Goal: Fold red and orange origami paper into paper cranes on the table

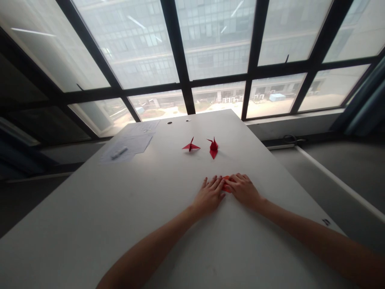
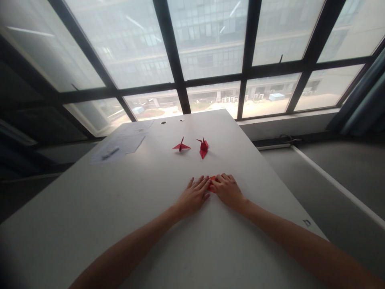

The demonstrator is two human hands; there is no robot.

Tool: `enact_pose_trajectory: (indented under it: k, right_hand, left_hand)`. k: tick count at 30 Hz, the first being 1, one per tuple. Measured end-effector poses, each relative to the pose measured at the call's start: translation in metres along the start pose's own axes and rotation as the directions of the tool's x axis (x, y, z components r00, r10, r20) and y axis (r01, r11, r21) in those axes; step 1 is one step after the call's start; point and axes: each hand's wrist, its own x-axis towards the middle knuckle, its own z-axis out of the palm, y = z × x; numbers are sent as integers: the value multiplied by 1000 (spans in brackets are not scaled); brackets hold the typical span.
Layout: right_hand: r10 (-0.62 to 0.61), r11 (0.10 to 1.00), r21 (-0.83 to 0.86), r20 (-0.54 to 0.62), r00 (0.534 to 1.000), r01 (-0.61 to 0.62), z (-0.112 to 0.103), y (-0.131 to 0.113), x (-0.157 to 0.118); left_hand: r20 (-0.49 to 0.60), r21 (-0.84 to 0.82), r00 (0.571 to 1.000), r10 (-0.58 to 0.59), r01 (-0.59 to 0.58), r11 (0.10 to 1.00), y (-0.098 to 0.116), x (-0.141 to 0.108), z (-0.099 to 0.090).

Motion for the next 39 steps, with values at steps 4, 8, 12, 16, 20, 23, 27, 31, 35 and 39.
enact_pose_trajectory:
  k: [4, 8, 12, 16, 20, 23, 27, 31, 35, 39]
  right_hand:
    - [116, 992, 52, -66, 991, -113, 10, 3, 4]
    - [118, 989, 93, -76, 990, -111, 13, 6, 3]
    - [115, 989, 97, -70, 991, -108, 12, 7, 2]
    - [100, 992, 83, -57, 993, -96, 12, 7, 2]
    - [107, 990, 97, -53, 993, -101, 14, 8, 2]
    - [106, 990, 101, -60, 993, -99, 14, 8, 2]
    - [108, 989, 106, -72, 992, -100, 13, 9, 2]
    - [183, 975, 144, -104, 978, -167, 15, 13, 0]
    - [229, 966, 150, -112, 967, -212, 16, 14, -2]
    - [263, 950, 202, -110, 958, -238, 19, 13, -1]
  left_hand:
    - [11, 9, 1000, -8, 8, 1000, -1, 0, 1]
    - [69, 31, 996, -48, 46, 998, -5, -7, -5]
    - [149, 63, 974, -173, 165, 984, -13, -17, -13]
    - [47, 30, 955, -294, 293, 956, -15, -13, -15]
    - [-131, -107, 956, -261, 248, 963, -15, 0, -14]
    - [-172, -202, 943, -284, 249, 947, -19, 7, -12]
    - [-173, -315, 937, -305, 240, 918, -25, 11, -8]
    - [-165, -403, 941, -296, 210, 891, -31, 12, -4]
    - [-145, -451, 943, -300, 207, 868, -35, 12, -1]
    - [-130, -449, 942, -309, 222, 866, -35, 12, 0]
